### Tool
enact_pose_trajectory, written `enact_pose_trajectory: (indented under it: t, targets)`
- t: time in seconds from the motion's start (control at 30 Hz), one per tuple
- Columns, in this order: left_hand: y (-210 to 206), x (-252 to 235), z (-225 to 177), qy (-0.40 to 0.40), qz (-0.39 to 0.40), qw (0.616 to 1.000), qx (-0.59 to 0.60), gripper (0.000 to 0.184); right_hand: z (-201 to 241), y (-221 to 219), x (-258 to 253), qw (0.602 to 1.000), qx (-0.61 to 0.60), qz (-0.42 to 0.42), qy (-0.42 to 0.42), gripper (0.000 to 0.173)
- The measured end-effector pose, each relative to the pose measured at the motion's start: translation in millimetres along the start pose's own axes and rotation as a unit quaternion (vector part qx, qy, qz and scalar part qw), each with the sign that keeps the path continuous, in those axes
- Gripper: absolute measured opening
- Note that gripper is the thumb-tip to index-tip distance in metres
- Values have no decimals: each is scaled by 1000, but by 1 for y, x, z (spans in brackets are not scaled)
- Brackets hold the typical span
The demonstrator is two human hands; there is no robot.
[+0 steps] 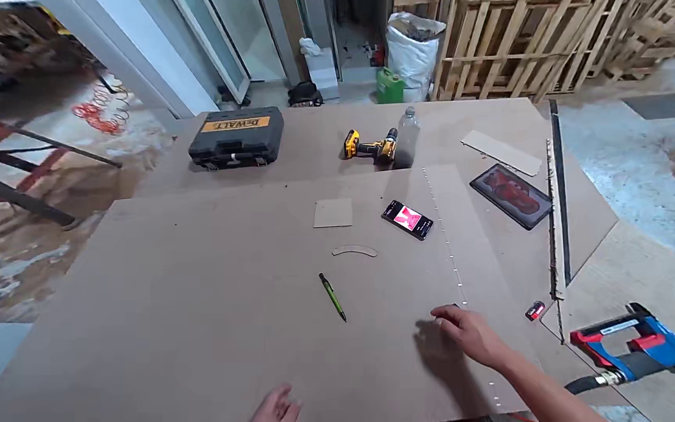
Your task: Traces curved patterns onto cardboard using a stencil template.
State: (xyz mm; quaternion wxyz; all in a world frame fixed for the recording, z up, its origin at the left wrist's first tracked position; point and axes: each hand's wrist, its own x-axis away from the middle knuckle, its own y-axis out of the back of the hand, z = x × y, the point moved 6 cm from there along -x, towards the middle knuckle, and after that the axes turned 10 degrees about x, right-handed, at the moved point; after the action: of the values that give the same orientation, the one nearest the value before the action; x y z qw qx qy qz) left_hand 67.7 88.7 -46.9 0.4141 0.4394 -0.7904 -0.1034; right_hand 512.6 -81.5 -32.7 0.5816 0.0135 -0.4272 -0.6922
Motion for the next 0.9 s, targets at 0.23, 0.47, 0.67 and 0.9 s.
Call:
enact_pose_trajectory:
  t: [0.23,0.47,0.67,0.9]
  targets:
    - [-82,-99,-151,-177,-207,961,-43,46,35,40,-168,977,140,-5,161,32]
    - [-81,-144,-180,96,-227,963,-107,48,108,28,-307,899,120,-135,399,25]
    - [-65,-130,-138,201,-176,962,-57,37,110,24,-310,882,119,-107,442,23]
    - [-86,-101,-143,73,-339,937,-34,58,112,19,-305,859,180,-91,470,24]
